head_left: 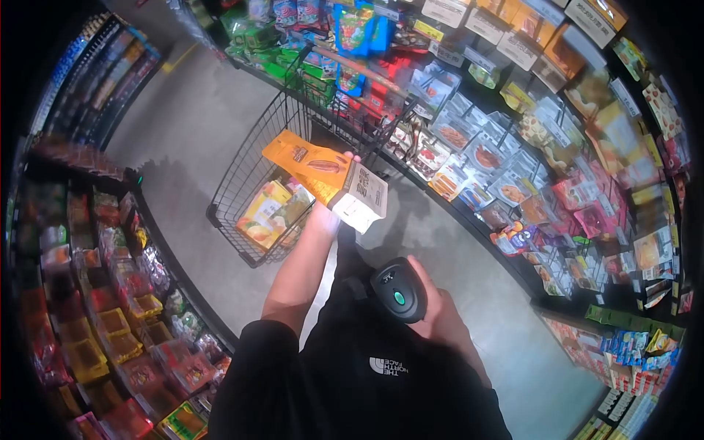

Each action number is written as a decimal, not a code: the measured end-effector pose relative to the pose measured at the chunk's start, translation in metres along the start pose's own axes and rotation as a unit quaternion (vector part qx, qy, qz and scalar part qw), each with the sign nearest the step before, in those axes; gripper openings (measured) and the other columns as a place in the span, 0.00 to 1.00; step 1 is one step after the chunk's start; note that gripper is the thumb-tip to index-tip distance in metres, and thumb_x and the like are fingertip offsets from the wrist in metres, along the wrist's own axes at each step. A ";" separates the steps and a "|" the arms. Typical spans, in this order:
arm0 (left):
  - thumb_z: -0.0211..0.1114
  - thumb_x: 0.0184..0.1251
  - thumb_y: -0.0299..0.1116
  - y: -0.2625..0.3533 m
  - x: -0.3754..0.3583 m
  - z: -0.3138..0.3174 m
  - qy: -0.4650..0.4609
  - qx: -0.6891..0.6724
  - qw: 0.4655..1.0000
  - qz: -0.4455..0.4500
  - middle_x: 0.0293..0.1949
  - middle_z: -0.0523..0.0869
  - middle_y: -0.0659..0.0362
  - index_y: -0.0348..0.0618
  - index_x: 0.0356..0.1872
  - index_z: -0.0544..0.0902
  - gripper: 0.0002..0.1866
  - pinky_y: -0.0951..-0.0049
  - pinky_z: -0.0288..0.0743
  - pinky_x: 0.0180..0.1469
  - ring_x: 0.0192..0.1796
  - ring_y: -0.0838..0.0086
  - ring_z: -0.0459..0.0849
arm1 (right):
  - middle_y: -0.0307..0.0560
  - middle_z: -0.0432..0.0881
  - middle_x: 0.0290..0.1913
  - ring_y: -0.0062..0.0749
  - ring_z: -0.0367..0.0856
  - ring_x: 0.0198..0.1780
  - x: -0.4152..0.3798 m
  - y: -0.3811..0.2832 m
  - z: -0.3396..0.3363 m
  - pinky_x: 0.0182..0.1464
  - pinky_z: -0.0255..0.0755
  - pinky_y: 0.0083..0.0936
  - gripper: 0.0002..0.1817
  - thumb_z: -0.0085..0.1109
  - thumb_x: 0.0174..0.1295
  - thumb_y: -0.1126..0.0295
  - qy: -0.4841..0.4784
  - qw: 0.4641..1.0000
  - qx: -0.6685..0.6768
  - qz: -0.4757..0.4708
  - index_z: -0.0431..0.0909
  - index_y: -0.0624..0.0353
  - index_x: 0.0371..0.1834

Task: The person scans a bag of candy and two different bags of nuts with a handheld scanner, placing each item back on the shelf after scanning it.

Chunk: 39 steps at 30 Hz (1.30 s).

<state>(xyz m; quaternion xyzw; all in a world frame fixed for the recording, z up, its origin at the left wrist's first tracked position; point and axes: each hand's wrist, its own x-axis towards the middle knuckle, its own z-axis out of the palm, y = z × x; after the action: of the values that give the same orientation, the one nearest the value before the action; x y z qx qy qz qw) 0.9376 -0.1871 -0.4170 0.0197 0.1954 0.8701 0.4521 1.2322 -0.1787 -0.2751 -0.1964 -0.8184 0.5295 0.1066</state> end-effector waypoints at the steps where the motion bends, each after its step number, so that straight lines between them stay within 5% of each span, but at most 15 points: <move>1: 0.48 0.76 0.55 0.003 0.003 -0.005 0.034 -0.052 0.998 -0.016 0.49 0.86 0.58 0.46 0.49 0.81 0.24 0.62 0.78 0.59 0.56 0.63 0.83 | 0.62 0.83 0.50 0.56 0.85 0.48 0.001 0.001 0.001 0.49 0.78 0.37 0.42 0.64 0.59 0.75 0.003 1.000 0.002 0.007 0.54 0.64 0.76; 7: 0.48 0.77 0.55 0.012 0.003 -0.006 0.068 -0.018 0.997 -0.005 0.49 0.86 0.64 0.52 0.51 0.79 0.21 0.60 0.77 0.60 0.57 0.70 0.82 | 0.62 0.84 0.50 0.56 0.85 0.48 0.006 -0.003 0.002 0.49 0.78 0.37 0.42 0.64 0.59 0.75 0.008 0.999 0.004 0.032 0.53 0.65 0.76; 13: 0.45 0.76 0.60 0.014 0.004 0.016 0.176 -0.033 0.984 -0.013 0.48 0.87 0.63 0.53 0.51 0.80 0.25 0.59 0.78 0.58 0.54 0.68 0.84 | 0.62 0.83 0.51 0.55 0.85 0.50 0.005 0.000 0.003 0.51 0.78 0.36 0.42 0.64 0.59 0.75 0.007 1.000 0.004 0.030 0.53 0.65 0.76; 17: 0.45 0.74 0.63 0.010 0.005 0.004 0.155 -0.025 0.987 -0.019 0.47 0.87 0.61 0.51 0.52 0.79 0.28 0.58 0.78 0.57 0.53 0.67 0.85 | 0.62 0.82 0.54 0.51 0.83 0.57 0.004 -0.001 0.001 0.56 0.76 0.33 0.44 0.67 0.57 0.74 0.023 0.999 0.023 0.036 0.53 0.65 0.76; 19: 0.49 0.72 0.63 0.006 0.006 -0.017 -0.017 -0.084 0.995 -0.053 0.48 0.86 0.58 0.48 0.51 0.79 0.28 0.58 0.78 0.56 0.53 0.65 0.84 | 0.61 0.82 0.54 0.49 0.82 0.58 0.005 0.004 -0.003 0.57 0.75 0.32 0.44 0.67 0.56 0.75 0.081 0.996 0.030 0.034 0.53 0.66 0.76; 20: 0.49 0.72 0.63 0.003 0.004 -0.015 -0.020 -0.083 0.995 -0.055 0.48 0.86 0.58 0.48 0.51 0.79 0.28 0.58 0.78 0.56 0.53 0.65 0.84 | 0.60 0.83 0.54 0.48 0.81 0.60 0.005 0.010 -0.005 0.59 0.74 0.32 0.44 0.68 0.55 0.76 0.134 0.990 0.036 0.033 0.54 0.66 0.75; 22: 0.54 0.68 0.63 -0.008 -0.004 -0.009 -0.185 -0.079 0.973 -0.114 0.48 0.83 0.55 0.43 0.50 0.78 0.31 0.59 0.78 0.56 0.54 0.63 0.82 | 0.56 0.81 0.56 0.33 0.86 0.45 -0.002 0.055 -0.008 0.46 0.79 0.26 0.34 0.65 0.53 0.77 0.155 0.945 0.253 0.140 0.69 0.67 0.66; 25: 0.58 0.64 0.63 -0.036 -0.020 0.000 -0.220 -0.055 0.961 -0.157 0.48 0.80 0.52 0.39 0.50 0.77 0.33 0.59 0.78 0.55 0.54 0.61 0.81 | 0.55 0.81 0.52 0.25 0.80 0.32 0.017 0.061 -0.019 0.33 0.73 0.20 0.24 0.63 0.56 0.72 0.220 0.879 0.411 0.097 0.75 0.64 0.58; 28: 0.58 0.65 0.60 -0.058 -0.048 0.041 -0.264 -0.056 0.933 -0.238 0.48 0.80 0.52 0.38 0.48 0.77 0.30 0.60 0.78 0.54 0.53 0.61 0.81 | 0.55 0.81 0.53 0.27 0.81 0.34 0.016 0.095 -0.020 0.33 0.74 0.22 0.23 0.65 0.59 0.69 0.186 0.833 0.506 0.125 0.76 0.64 0.57; 31: 0.61 0.66 0.50 -0.072 -0.065 0.079 -0.270 -0.046 0.928 -0.252 0.52 0.79 0.52 0.37 0.50 0.76 0.25 0.66 0.79 0.55 0.54 0.66 0.80 | 0.55 0.79 0.57 0.36 0.85 0.45 0.011 0.124 -0.003 0.44 0.81 0.30 0.32 0.71 0.57 0.62 0.155 0.777 0.605 0.077 0.70 0.67 0.61; 34: 0.56 0.71 0.49 -0.114 -0.052 0.038 -0.334 0.042 0.931 -0.139 0.53 0.79 0.53 0.38 0.54 0.75 0.24 0.68 0.78 0.57 0.54 0.67 0.80 | 0.55 0.79 0.57 0.40 0.85 0.50 0.005 0.126 0.000 0.51 0.82 0.34 0.36 0.71 0.56 0.62 0.155 0.761 0.622 0.096 0.67 0.67 0.64; 35: 0.56 0.71 0.49 -0.124 -0.056 0.018 -0.329 0.043 0.934 -0.134 0.53 0.79 0.53 0.38 0.54 0.75 0.24 0.68 0.78 0.57 0.54 0.67 0.80 | 0.56 0.79 0.57 0.40 0.85 0.52 0.002 0.129 -0.004 0.53 0.81 0.36 0.36 0.71 0.56 0.62 0.136 0.767 0.620 0.096 0.66 0.67 0.65; 37: 0.53 0.75 0.49 -0.127 -0.075 0.010 -0.169 -0.364 0.852 -0.336 0.55 0.79 0.53 0.39 0.59 0.73 0.24 0.69 0.78 0.57 0.54 0.70 0.81 | 0.56 0.73 0.65 0.43 0.79 0.62 -0.003 0.142 -0.009 0.61 0.77 0.39 0.40 0.67 0.61 0.61 0.099 0.787 0.602 0.092 0.59 0.65 0.72; 38: 0.53 0.75 0.49 -0.126 -0.080 0.006 -0.167 -0.364 0.854 -0.333 0.55 0.79 0.53 0.39 0.59 0.73 0.24 0.69 0.78 0.57 0.54 0.70 0.81 | 0.56 0.73 0.65 0.43 0.79 0.62 -0.003 0.148 -0.007 0.61 0.77 0.39 0.40 0.67 0.61 0.61 0.097 0.787 0.603 0.094 0.59 0.65 0.72; 39: 0.55 0.75 0.47 -0.102 -0.094 0.044 -0.090 -0.069 0.952 -0.284 0.57 0.78 0.53 0.42 0.59 0.73 0.22 0.65 0.74 0.61 0.59 0.70 0.78 | 0.55 0.75 0.64 0.43 0.80 0.60 0.000 0.149 -0.005 0.62 0.76 0.39 0.38 0.66 0.62 0.61 0.117 0.757 0.635 0.102 0.60 0.65 0.71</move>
<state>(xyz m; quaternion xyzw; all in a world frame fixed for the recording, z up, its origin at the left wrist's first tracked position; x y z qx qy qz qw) 1.0822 -0.1954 -0.3994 0.0100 0.0913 0.7114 0.6967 1.2654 -0.1200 -0.4087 -0.2263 -0.2508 0.9081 0.2474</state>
